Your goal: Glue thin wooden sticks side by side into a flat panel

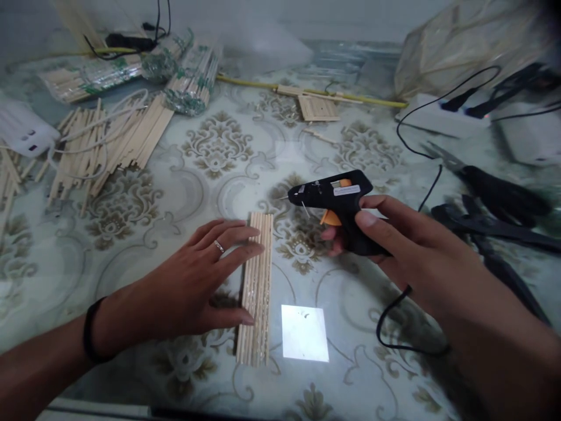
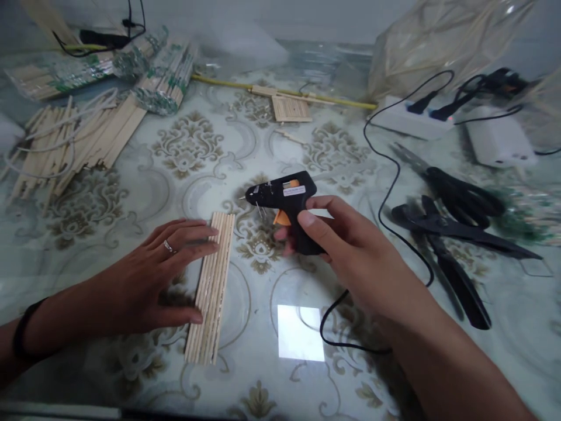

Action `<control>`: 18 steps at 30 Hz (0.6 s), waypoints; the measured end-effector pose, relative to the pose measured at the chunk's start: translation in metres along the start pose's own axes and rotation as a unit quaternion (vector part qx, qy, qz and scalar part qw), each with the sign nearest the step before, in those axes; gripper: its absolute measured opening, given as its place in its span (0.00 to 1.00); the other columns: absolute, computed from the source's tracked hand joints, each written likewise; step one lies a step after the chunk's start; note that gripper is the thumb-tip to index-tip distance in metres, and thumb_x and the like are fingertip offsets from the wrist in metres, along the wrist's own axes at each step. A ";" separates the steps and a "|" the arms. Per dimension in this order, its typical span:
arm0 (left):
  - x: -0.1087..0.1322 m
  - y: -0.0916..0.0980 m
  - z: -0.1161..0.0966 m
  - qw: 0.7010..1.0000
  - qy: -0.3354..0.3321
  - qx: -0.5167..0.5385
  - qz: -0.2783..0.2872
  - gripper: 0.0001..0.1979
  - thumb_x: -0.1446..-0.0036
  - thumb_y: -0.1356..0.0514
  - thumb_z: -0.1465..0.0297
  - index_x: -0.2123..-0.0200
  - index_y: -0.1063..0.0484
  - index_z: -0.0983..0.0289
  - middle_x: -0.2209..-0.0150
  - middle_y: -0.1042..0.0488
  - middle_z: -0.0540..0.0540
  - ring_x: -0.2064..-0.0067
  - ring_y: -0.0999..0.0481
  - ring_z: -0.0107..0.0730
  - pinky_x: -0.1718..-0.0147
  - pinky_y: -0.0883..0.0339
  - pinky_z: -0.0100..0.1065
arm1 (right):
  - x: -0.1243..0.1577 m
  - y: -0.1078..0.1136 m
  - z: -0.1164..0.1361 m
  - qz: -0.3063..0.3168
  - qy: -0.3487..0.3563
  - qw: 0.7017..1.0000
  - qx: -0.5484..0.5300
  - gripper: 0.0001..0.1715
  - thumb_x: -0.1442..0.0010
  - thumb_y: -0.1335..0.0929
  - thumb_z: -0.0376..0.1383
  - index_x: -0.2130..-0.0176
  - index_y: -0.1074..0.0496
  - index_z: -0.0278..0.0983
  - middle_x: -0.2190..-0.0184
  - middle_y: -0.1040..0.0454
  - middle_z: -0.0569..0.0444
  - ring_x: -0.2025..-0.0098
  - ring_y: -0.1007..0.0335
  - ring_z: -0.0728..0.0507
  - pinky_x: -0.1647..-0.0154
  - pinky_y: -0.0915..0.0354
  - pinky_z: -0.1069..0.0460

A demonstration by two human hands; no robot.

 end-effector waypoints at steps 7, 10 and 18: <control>0.000 0.001 -0.004 1.000 -0.012 -0.002 0.004 0.43 0.31 0.24 0.45 0.26 0.34 0.62 0.26 0.25 0.71 0.21 0.29 0.67 0.19 0.36 0.67 | 0.000 0.000 0.005 -0.009 0.019 0.996 -0.083 0.23 0.36 0.15 0.56 0.53 0.23 0.53 0.55 0.12 0.59 0.68 0.14 0.43 0.67 0.16 0.45; 0.000 0.000 -0.003 1.000 -0.013 0.004 0.008 0.43 0.31 0.24 0.45 0.26 0.32 0.61 0.25 0.25 0.70 0.21 0.29 0.66 0.19 0.37 0.67 | 0.001 -0.002 0.011 0.014 0.013 0.995 -0.100 0.17 0.34 0.17 0.58 0.53 0.13 0.54 0.50 0.10 0.54 0.60 0.08 0.38 0.61 0.11 0.42; 0.002 -0.003 -0.001 1.000 -0.006 0.002 0.015 0.44 0.33 0.22 0.46 0.26 0.30 0.62 0.24 0.24 0.67 0.20 0.29 0.65 0.17 0.40 0.66 | 0.003 0.003 0.015 0.058 0.083 0.993 -0.061 0.24 0.41 0.14 0.60 0.50 0.10 0.57 0.55 0.07 0.52 0.53 0.06 0.32 0.63 0.09 0.41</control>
Point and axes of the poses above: each hand's wrist, its own x-axis away from the middle knuckle, its own y-axis out of the back of the hand, z = x × y, the point moved 6 cm from there along -x, towards the middle knuckle
